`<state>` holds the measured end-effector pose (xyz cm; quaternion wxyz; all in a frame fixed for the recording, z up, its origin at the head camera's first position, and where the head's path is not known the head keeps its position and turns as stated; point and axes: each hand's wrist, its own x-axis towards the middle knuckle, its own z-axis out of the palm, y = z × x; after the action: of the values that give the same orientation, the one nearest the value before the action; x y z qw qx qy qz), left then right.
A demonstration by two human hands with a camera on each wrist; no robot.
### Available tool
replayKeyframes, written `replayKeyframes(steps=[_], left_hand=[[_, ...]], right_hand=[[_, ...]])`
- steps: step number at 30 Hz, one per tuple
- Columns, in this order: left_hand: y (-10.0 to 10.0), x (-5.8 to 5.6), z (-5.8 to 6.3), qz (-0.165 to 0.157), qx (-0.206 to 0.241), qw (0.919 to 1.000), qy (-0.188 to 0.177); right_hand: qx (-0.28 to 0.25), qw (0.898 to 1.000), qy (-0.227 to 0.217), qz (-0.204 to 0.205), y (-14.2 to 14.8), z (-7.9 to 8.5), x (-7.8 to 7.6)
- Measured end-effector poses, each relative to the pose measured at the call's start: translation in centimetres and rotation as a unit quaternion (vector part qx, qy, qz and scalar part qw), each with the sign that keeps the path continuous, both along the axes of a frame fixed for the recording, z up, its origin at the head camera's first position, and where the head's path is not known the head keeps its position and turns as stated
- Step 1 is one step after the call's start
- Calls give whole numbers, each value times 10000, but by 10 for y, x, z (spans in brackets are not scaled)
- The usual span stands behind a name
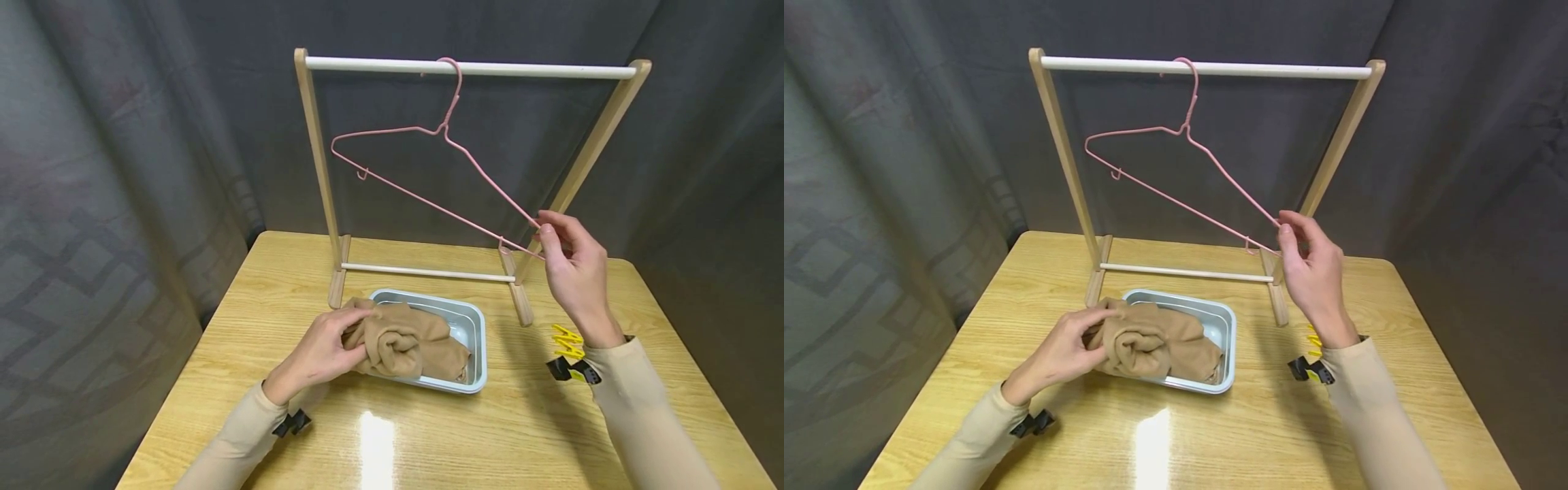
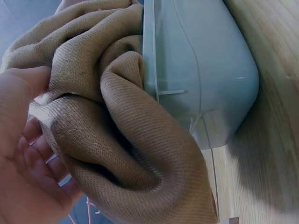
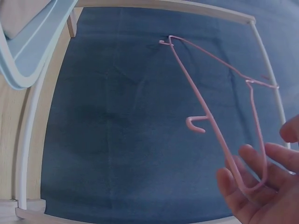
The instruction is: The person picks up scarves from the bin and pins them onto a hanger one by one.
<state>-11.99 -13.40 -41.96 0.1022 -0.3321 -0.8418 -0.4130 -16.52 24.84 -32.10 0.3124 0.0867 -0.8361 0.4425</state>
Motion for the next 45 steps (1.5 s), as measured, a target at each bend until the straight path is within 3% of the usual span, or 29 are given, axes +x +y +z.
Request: replayKeyframes(steps=[17, 45], left_hand=[[1, 2, -1, 81, -6, 9997, -209], [1, 3, 0, 63, -25, 9996, -277]], right_hand=[[-165, 9987, 95, 470, -9, -6, -34], [194, 9926, 1193, 142, -12, -9, -40]])
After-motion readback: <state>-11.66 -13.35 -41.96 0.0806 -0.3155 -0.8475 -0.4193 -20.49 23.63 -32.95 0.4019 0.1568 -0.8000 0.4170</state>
